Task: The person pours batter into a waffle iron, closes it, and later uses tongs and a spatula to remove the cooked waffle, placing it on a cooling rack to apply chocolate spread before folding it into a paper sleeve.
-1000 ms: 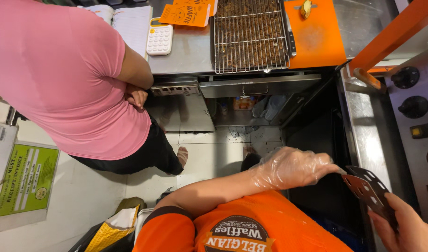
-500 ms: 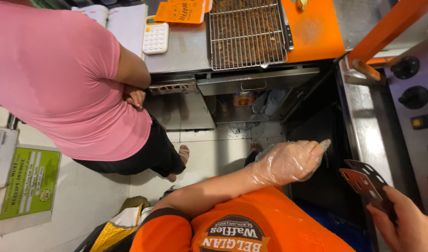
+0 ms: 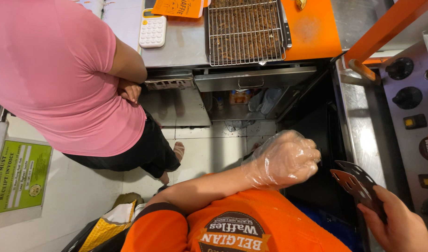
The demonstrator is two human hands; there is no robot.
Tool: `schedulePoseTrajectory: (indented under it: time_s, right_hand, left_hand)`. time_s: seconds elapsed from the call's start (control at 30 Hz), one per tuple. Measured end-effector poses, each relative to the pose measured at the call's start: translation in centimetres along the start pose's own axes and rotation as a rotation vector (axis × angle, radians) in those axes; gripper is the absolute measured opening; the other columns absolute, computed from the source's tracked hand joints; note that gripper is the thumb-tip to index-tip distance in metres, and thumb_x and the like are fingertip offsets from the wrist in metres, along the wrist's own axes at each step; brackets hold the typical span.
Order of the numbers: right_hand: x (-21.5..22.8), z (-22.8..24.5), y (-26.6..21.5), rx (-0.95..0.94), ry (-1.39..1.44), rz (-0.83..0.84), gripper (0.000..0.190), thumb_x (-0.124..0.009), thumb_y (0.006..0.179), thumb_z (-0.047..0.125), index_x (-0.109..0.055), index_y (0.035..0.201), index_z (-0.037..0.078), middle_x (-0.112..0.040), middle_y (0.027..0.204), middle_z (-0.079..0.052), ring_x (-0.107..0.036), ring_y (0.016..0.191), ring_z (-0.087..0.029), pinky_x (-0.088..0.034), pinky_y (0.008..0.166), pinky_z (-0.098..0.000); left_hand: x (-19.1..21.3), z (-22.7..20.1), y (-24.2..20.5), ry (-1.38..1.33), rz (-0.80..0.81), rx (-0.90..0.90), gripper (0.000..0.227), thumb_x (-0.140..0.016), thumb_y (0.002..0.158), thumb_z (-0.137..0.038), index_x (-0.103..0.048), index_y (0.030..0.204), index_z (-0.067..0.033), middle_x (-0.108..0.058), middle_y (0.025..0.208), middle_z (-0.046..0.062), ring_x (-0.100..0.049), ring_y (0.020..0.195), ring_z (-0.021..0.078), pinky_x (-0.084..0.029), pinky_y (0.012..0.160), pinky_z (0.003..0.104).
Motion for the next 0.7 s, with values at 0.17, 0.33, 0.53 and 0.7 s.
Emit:
schedulePoseTrajectory:
  time_s: [0.17, 0.33, 0.53, 0.7]
  right_hand:
    - [0.2, 0.5, -0.1, -0.022, -0.008, 0.072, 0.060, -0.073, 0.087, 0.027, -0.055, 0.138, 0.002, -0.077, 0.087, -0.010, -0.075, 0.072, -0.018, -0.058, 0.062, -0.0279]
    - [1.6, 2.4, -0.5, 0.123, 0.049, -0.066, 0.063, -0.080, 0.079, 0.027, -0.054, 0.130, 0.000, -0.073, 0.096, -0.017, -0.076, 0.080, -0.026, -0.061, 0.067, -0.0350]
    - [2.3, 3.4, -0.4, 0.056, 0.011, 0.117, 0.063, -0.076, 0.081, 0.029, -0.052, 0.135, 0.008, -0.073, 0.092, -0.006, -0.076, 0.074, -0.018, -0.057, 0.068, -0.0314]
    - [3.5, 4.9, -0.4, -0.067, 0.027, 0.224, 0.054, -0.077, 0.085, 0.028, -0.054, 0.131, 0.012, -0.068, 0.088, 0.000, -0.069, 0.072, -0.016, -0.057, 0.066, -0.0313]
  left_hand:
    - [0.1, -0.2, 0.0, -0.118, 0.047, 0.235, 0.004, -0.067, 0.088, -0.010, -0.066, 0.084, -0.0095, -0.064, 0.082, 0.002, -0.062, 0.075, 0.0208, -0.049, 0.074, 0.040]
    - [-0.9, -0.3, -0.3, 0.041, 0.127, 0.163, 0.006, -0.063, 0.091, -0.012, -0.068, 0.089, -0.0117, -0.068, 0.089, 0.001, -0.061, 0.087, 0.0240, -0.044, 0.095, 0.048]
    - [-2.6, 0.7, -0.8, -0.121, 0.063, 0.349, 0.019, -0.057, 0.091, -0.021, -0.069, 0.100, -0.0105, -0.071, 0.104, 0.002, -0.061, 0.101, 0.0223, -0.034, 0.116, 0.053]
    - [-3.3, 0.6, -0.4, -0.160, 0.051, 0.336, 0.012, -0.057, 0.094, -0.014, -0.068, 0.098, -0.0125, -0.070, 0.103, -0.001, -0.062, 0.094, 0.0184, -0.039, 0.112, 0.047]
Point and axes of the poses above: each hand's wrist, its own y-axis towards the middle knuckle, its own x-axis out of the back of the hand, z = x × y, the point moved 3 cm from there along y, towards the middle knuckle
